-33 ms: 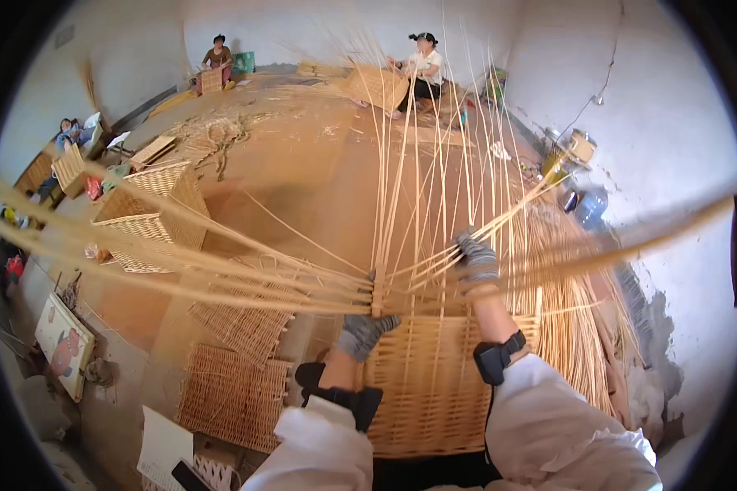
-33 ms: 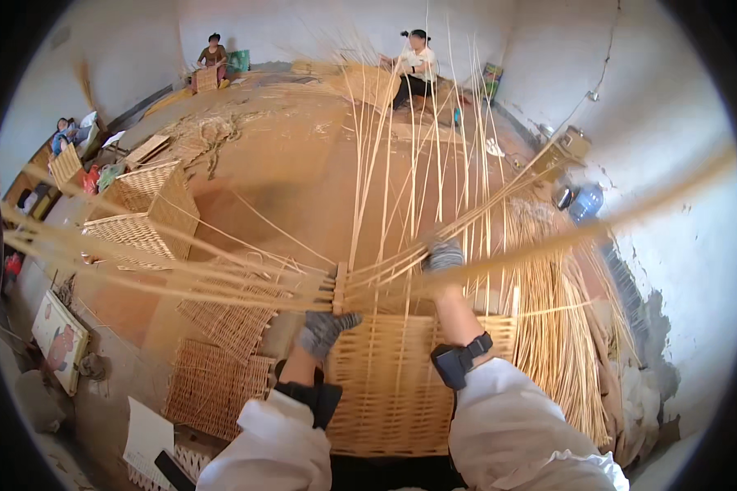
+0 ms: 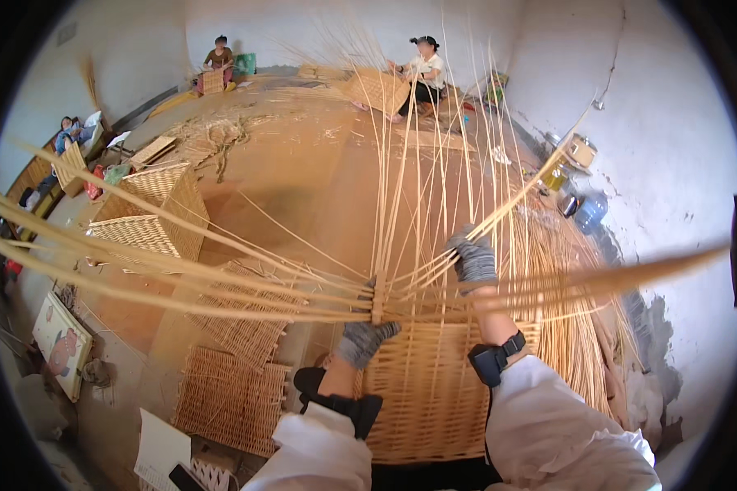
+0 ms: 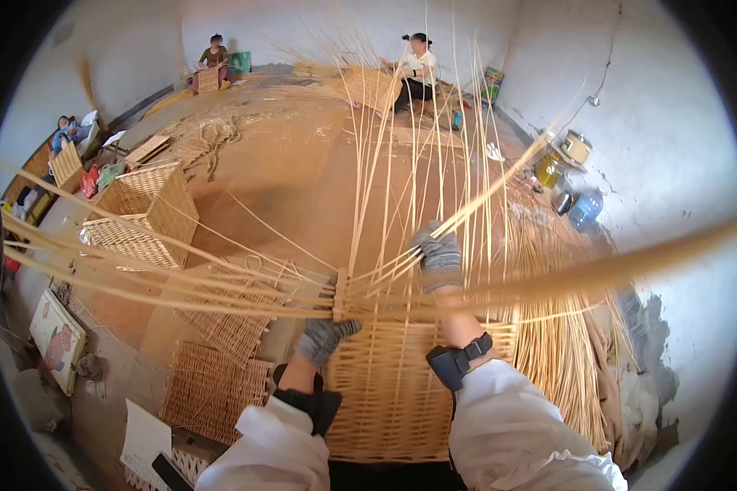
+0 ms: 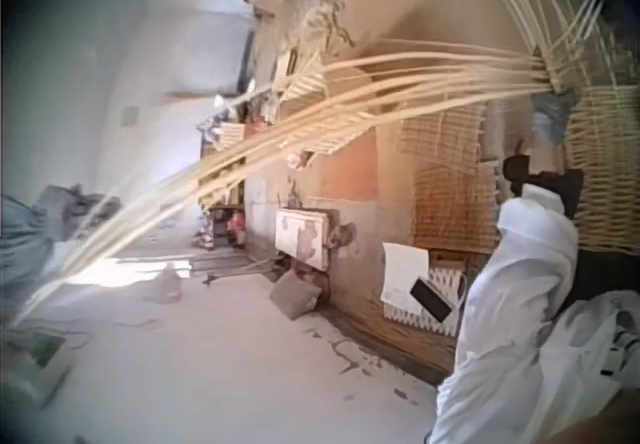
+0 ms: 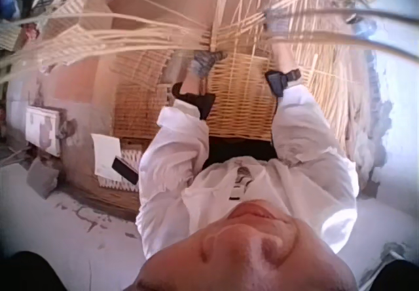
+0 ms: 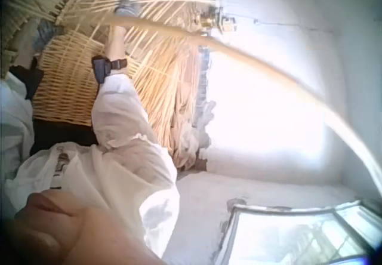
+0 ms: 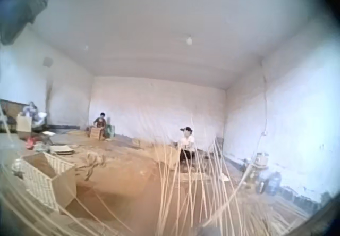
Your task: Weave a wicker basket using long wooden strips.
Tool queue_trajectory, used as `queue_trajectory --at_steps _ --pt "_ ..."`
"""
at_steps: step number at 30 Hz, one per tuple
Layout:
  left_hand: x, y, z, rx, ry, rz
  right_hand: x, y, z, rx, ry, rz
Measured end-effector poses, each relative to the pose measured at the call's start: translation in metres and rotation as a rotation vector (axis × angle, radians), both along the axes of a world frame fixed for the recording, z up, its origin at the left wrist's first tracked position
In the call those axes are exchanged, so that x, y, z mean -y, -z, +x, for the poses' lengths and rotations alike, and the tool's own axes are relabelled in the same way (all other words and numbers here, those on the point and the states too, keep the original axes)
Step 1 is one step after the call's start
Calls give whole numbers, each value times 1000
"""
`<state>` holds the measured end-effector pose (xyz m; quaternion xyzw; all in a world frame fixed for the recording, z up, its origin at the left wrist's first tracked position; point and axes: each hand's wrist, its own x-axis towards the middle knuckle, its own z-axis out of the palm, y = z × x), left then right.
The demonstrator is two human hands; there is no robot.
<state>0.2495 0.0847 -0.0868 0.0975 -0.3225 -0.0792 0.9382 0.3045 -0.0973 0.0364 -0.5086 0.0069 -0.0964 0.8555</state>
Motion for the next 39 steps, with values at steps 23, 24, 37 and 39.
queue_trajectory --at_steps 23,24,37,39 --pt "28 -27 -31 -661 -471 251 -129 -69 -105 349 -213 -2191" --pt "23 -31 -37 -693 -465 218 -132 -66 -110 370 -234 -2197" --pt "14 -32 -56 -383 -1198 1003 -47 6 -137 -64 -75 -702" --pt "18 -27 -50 -347 -1190 972 -30 19 -117 -463 -33 -235"
